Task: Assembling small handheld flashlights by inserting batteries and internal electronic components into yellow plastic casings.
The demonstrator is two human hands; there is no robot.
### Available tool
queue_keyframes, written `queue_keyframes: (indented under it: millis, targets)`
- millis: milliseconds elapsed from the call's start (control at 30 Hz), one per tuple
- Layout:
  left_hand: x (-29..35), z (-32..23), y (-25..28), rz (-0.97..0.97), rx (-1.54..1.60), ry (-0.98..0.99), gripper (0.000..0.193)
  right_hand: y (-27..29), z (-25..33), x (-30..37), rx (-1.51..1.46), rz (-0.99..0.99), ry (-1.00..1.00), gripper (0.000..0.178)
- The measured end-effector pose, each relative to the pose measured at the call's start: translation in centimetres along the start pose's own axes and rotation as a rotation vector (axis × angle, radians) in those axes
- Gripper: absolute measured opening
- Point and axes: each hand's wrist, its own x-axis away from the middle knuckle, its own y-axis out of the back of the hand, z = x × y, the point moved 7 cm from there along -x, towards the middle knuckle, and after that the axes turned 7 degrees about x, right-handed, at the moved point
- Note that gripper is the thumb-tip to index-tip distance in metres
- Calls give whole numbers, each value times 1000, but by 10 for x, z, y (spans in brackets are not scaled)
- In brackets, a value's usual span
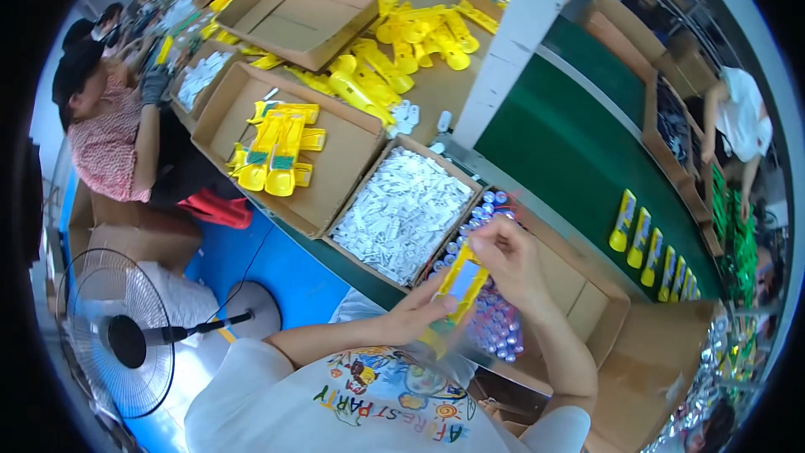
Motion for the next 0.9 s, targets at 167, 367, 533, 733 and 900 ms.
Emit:
queue_keyframes:
  millis: [167, 367, 533, 733, 900]
  targets:
    - [-6, -5, 6, -29, -159, -30, 33, 5, 2, -3, 57, -62, 6, 7]
    - [-10, -2, 12, -19, -107, 149, 39, 12, 5, -5, 188, -20, -19, 14]
    - [-14, -29, 43, 59, -878, -228, 44, 37, -7, -4, 162, -100, 22, 23]
    - [120, -292, 257, -1223, -2170, -329, 59, 327, -47, -76, 723, -931, -47, 24]
    - [72, -268, 241, -1130, -2156, 59, 57, 383, -168, -82, 1397, -464, -588, 20]
